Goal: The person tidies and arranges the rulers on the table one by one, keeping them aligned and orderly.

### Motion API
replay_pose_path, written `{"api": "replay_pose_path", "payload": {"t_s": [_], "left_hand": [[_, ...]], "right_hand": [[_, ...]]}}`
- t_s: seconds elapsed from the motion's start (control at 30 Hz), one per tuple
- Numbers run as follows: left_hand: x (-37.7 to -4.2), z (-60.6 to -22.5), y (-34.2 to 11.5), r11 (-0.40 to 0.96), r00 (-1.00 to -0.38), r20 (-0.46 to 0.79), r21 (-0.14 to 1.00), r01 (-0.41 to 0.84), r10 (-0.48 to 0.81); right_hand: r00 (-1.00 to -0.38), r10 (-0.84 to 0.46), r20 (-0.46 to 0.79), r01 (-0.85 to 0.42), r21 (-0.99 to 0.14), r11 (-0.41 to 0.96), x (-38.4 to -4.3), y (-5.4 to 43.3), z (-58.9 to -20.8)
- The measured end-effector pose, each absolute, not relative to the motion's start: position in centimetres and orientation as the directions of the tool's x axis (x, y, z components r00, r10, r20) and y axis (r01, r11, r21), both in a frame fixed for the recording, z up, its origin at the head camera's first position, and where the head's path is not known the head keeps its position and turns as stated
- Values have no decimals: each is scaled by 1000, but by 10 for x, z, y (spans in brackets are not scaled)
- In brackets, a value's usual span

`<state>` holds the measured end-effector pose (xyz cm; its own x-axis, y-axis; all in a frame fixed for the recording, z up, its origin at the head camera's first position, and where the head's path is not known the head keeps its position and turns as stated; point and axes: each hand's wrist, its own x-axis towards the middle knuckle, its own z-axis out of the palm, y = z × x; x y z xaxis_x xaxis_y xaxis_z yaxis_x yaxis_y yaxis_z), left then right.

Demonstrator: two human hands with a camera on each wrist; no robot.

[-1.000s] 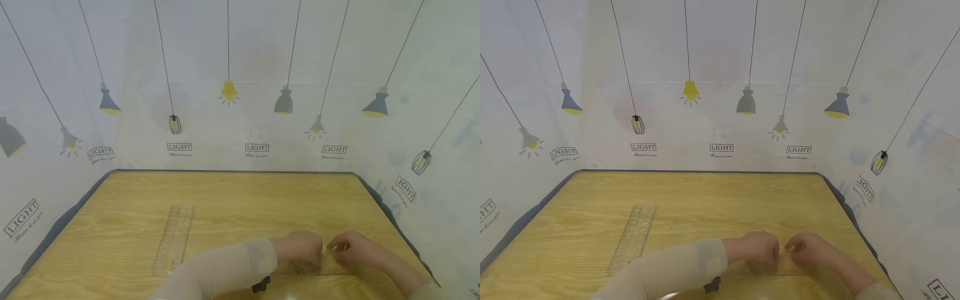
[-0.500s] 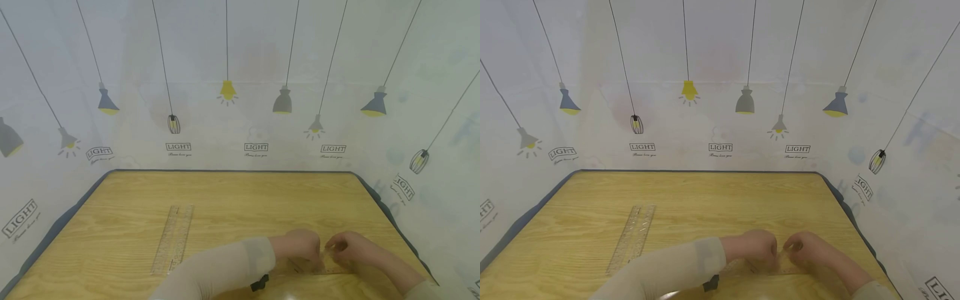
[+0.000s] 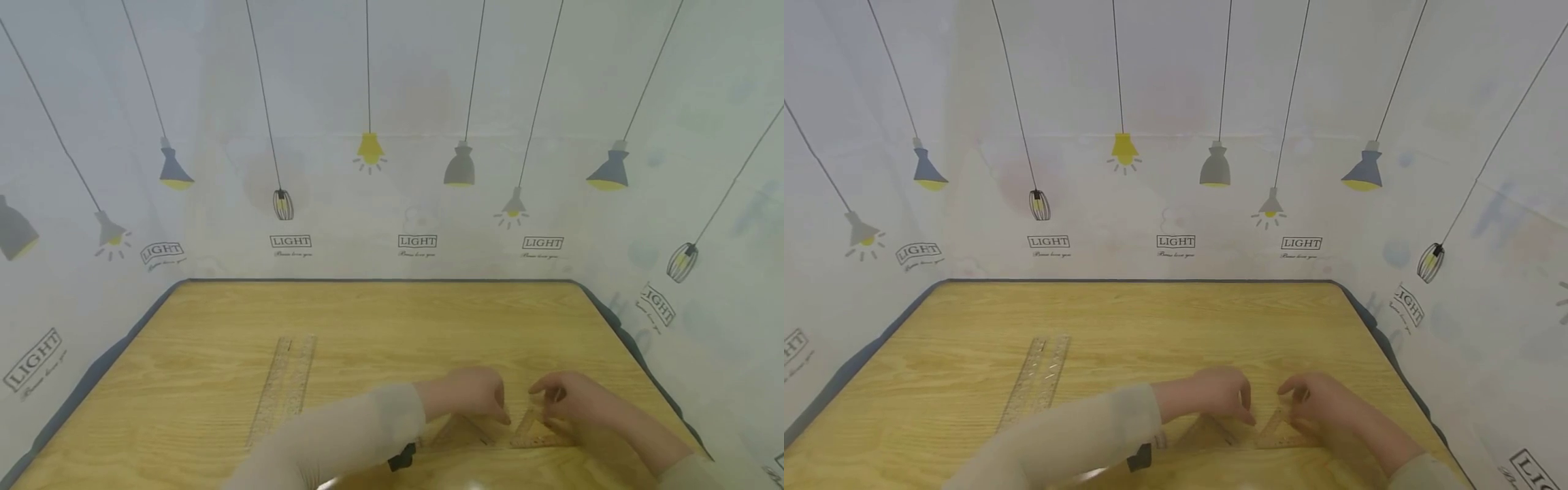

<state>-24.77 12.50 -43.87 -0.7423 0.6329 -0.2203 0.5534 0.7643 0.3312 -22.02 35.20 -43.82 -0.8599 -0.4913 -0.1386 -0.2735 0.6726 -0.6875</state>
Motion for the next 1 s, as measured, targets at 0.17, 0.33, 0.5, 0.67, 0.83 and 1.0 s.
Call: {"api": "replay_pose_path", "payload": {"t_s": [0.17, 0.33, 0.5, 0.67, 0.83, 1.0], "left_hand": [[-252, -437, 106, 772, -752, -213, 318, 550, 624], [-256, -430, 84, 770, -759, -209, 361, 526, 616], [-267, -431, 56, 757, -774, -171, 414, 506, 610], [-275, -430, 26, 754, -788, -140, 427, 499, 600], [-279, -424, -3, 743, -795, -152, 492, 454, 587], [-281, -415, -32, 743, -808, -147, 512, 431, 570]], "right_hand": [[-855, -508, -106, -315, -672, 670, -225, 343, -434], [-870, -478, -125, -279, -673, 685, -229, 328, -428], [-876, -471, -107, -296, -652, 698, -231, 312, -421], [-883, -461, -87, -316, -616, 721, -236, 301, -417], [-895, -439, -80, -310, -596, 741, -242, 295, -417], [-897, -438, -56, -331, -572, 751, -251, 292, -416]]}}
